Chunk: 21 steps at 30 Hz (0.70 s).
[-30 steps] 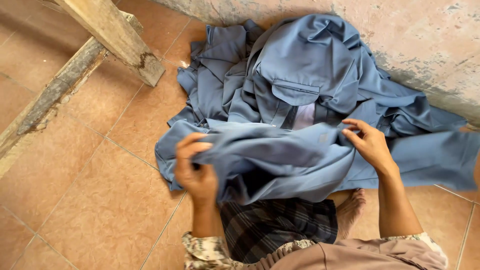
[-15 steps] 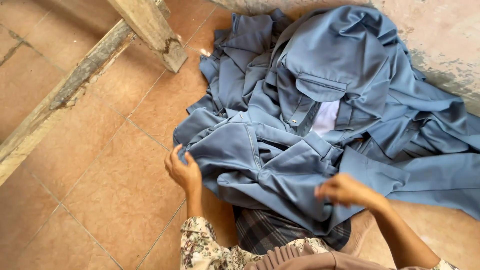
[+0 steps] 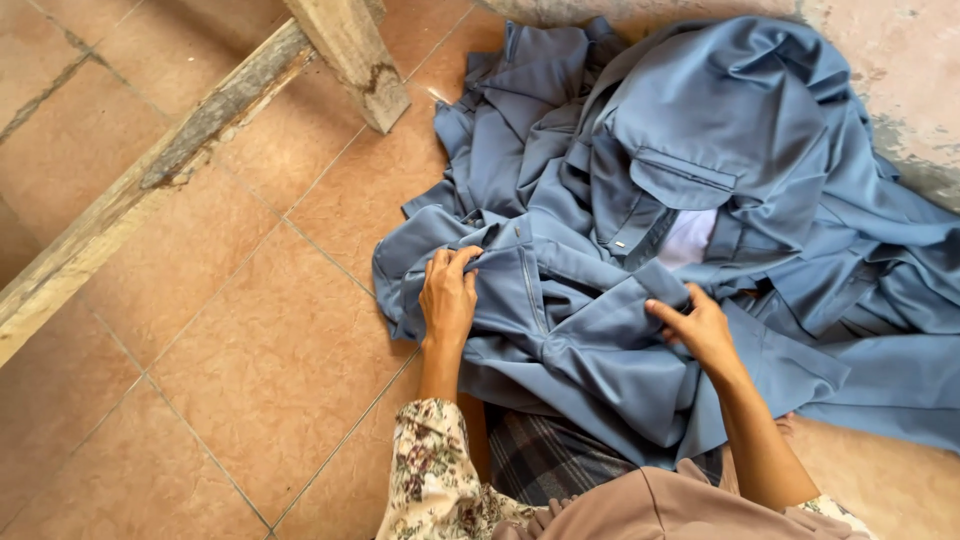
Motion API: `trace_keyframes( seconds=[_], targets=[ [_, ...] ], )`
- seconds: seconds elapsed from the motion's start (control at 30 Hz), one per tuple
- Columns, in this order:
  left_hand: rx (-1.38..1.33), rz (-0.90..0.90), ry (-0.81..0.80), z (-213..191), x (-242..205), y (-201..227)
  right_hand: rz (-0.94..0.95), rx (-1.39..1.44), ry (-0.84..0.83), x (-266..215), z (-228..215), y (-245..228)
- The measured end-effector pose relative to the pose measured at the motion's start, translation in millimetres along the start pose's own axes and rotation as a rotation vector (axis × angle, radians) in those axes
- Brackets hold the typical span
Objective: Folding blue trousers and stacking them on the floor in a sewing factory.
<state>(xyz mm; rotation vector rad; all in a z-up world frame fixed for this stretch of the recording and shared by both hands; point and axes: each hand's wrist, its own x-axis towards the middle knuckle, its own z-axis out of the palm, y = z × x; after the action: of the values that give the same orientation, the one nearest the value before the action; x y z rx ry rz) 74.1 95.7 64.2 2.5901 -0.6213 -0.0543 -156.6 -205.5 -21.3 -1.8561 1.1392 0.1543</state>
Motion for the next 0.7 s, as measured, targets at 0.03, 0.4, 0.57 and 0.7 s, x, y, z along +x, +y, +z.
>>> trace_keyframes(
  seconds=[0.03,0.4,0.57,0.7],
  targets=[
    [-0.187,0.081,0.151,-20.4,-12.3,8.7,-0.165,0.142,0.125,3.8,1.8,-5.9],
    [-0.974,-0.073,0.656,-43.1,-95.9,-40.8,-1.083,0.579,0.157,-76.8,34.3,-258.9],
    [-1.016,-0.285,0.3,24.7,-115.4,-109.9,-0.969,0.196,-0.138,-81.0,129.8,-248.1],
    [-0.922,-0.347,0.304,-15.6,-104.0,-101.4,-0.84,0.036,-0.191,-57.2,165.4,-204.8]
  ],
)
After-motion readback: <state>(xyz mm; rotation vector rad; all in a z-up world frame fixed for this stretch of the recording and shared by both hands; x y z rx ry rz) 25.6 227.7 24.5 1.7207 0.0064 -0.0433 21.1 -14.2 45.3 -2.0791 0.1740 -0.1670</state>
